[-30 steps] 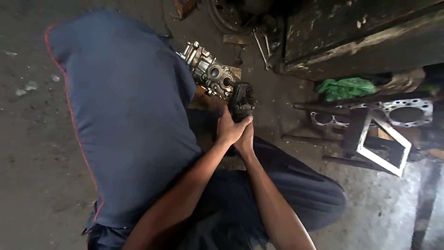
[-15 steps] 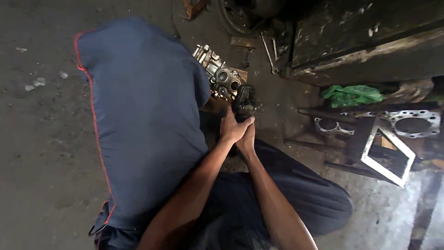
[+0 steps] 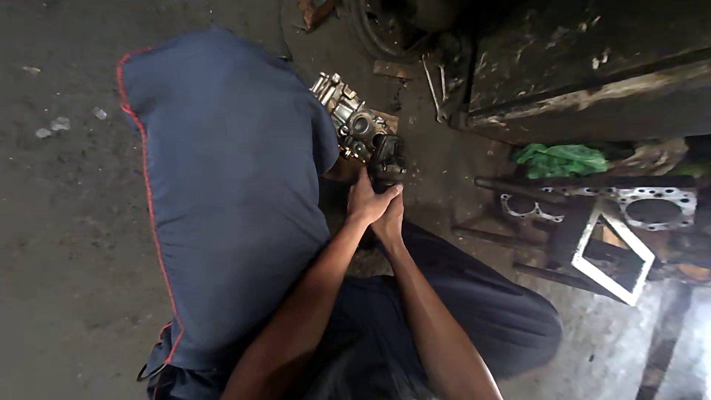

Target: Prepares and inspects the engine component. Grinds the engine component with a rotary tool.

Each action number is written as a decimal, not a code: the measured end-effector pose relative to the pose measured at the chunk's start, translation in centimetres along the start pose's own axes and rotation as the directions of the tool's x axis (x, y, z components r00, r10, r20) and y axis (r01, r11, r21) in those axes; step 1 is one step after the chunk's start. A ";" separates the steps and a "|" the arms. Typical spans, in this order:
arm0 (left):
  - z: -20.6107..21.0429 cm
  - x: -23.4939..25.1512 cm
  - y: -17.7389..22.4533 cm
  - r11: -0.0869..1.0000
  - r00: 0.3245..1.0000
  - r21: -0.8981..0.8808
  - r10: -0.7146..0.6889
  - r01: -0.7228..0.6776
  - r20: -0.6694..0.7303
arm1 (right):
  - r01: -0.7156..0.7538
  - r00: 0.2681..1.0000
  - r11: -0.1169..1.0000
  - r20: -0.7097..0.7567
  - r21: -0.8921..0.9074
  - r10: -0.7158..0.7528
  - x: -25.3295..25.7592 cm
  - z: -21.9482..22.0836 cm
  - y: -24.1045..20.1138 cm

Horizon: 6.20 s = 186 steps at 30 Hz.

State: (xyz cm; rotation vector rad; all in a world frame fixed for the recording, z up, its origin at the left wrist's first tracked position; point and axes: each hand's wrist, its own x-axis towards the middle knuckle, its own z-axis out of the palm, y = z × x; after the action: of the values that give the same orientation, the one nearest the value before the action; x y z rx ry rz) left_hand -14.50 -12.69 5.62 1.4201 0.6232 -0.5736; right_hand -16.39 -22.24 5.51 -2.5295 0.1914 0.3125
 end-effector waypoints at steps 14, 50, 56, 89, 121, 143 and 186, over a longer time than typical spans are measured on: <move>-0.2 -0.8 1.1 0.998 1.000 -0.063 0.004 -0.004 0.000 | 0.020 0.999 0.990 -0.029 -0.137 -0.024 -0.3 -1.5 -1.8; 0.1 -5.7 4.3 0.977 0.962 -0.054 0.212 -0.205 0.173 | 0.109 0.973 0.990 -0.192 -0.095 -0.125 -3.7 -6.2 -4.8; 0.1 -6.7 4.9 0.983 0.962 -0.011 0.183 -0.184 0.204 | 0.057 0.983 0.998 -0.178 0.016 -0.053 -4.0 -6.7 -4.7; -0.2 -2.1 1.7 0.981 0.989 -0.178 0.094 -0.073 0.114 | 0.084 0.996 0.958 0.011 -0.275 -0.085 -1.1 -4.8 -3.9; -0.5 -0.6 1.9 0.943 0.996 -0.332 0.061 -0.034 0.072 | -0.036 0.961 0.854 0.216 -0.518 0.171 2.6 -5.1 -5.6; 0.1 0.2 1.2 0.962 0.998 -0.267 0.067 -0.060 0.016 | -0.031 0.965 0.855 0.208 -0.517 0.160 2.6 -5.3 -5.9; -0.5 -4.7 5.3 1.000 1.000 0.031 -0.002 0.001 0.025 | -0.041 0.981 0.990 0.182 -0.138 0.066 0.3 -8.0 -4.0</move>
State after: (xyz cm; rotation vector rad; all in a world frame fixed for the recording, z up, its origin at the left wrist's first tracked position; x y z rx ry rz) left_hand -14.18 -11.88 12.68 1.4390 0.5979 -0.6040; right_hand -13.84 -23.46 14.03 -2.6109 0.1708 0.5988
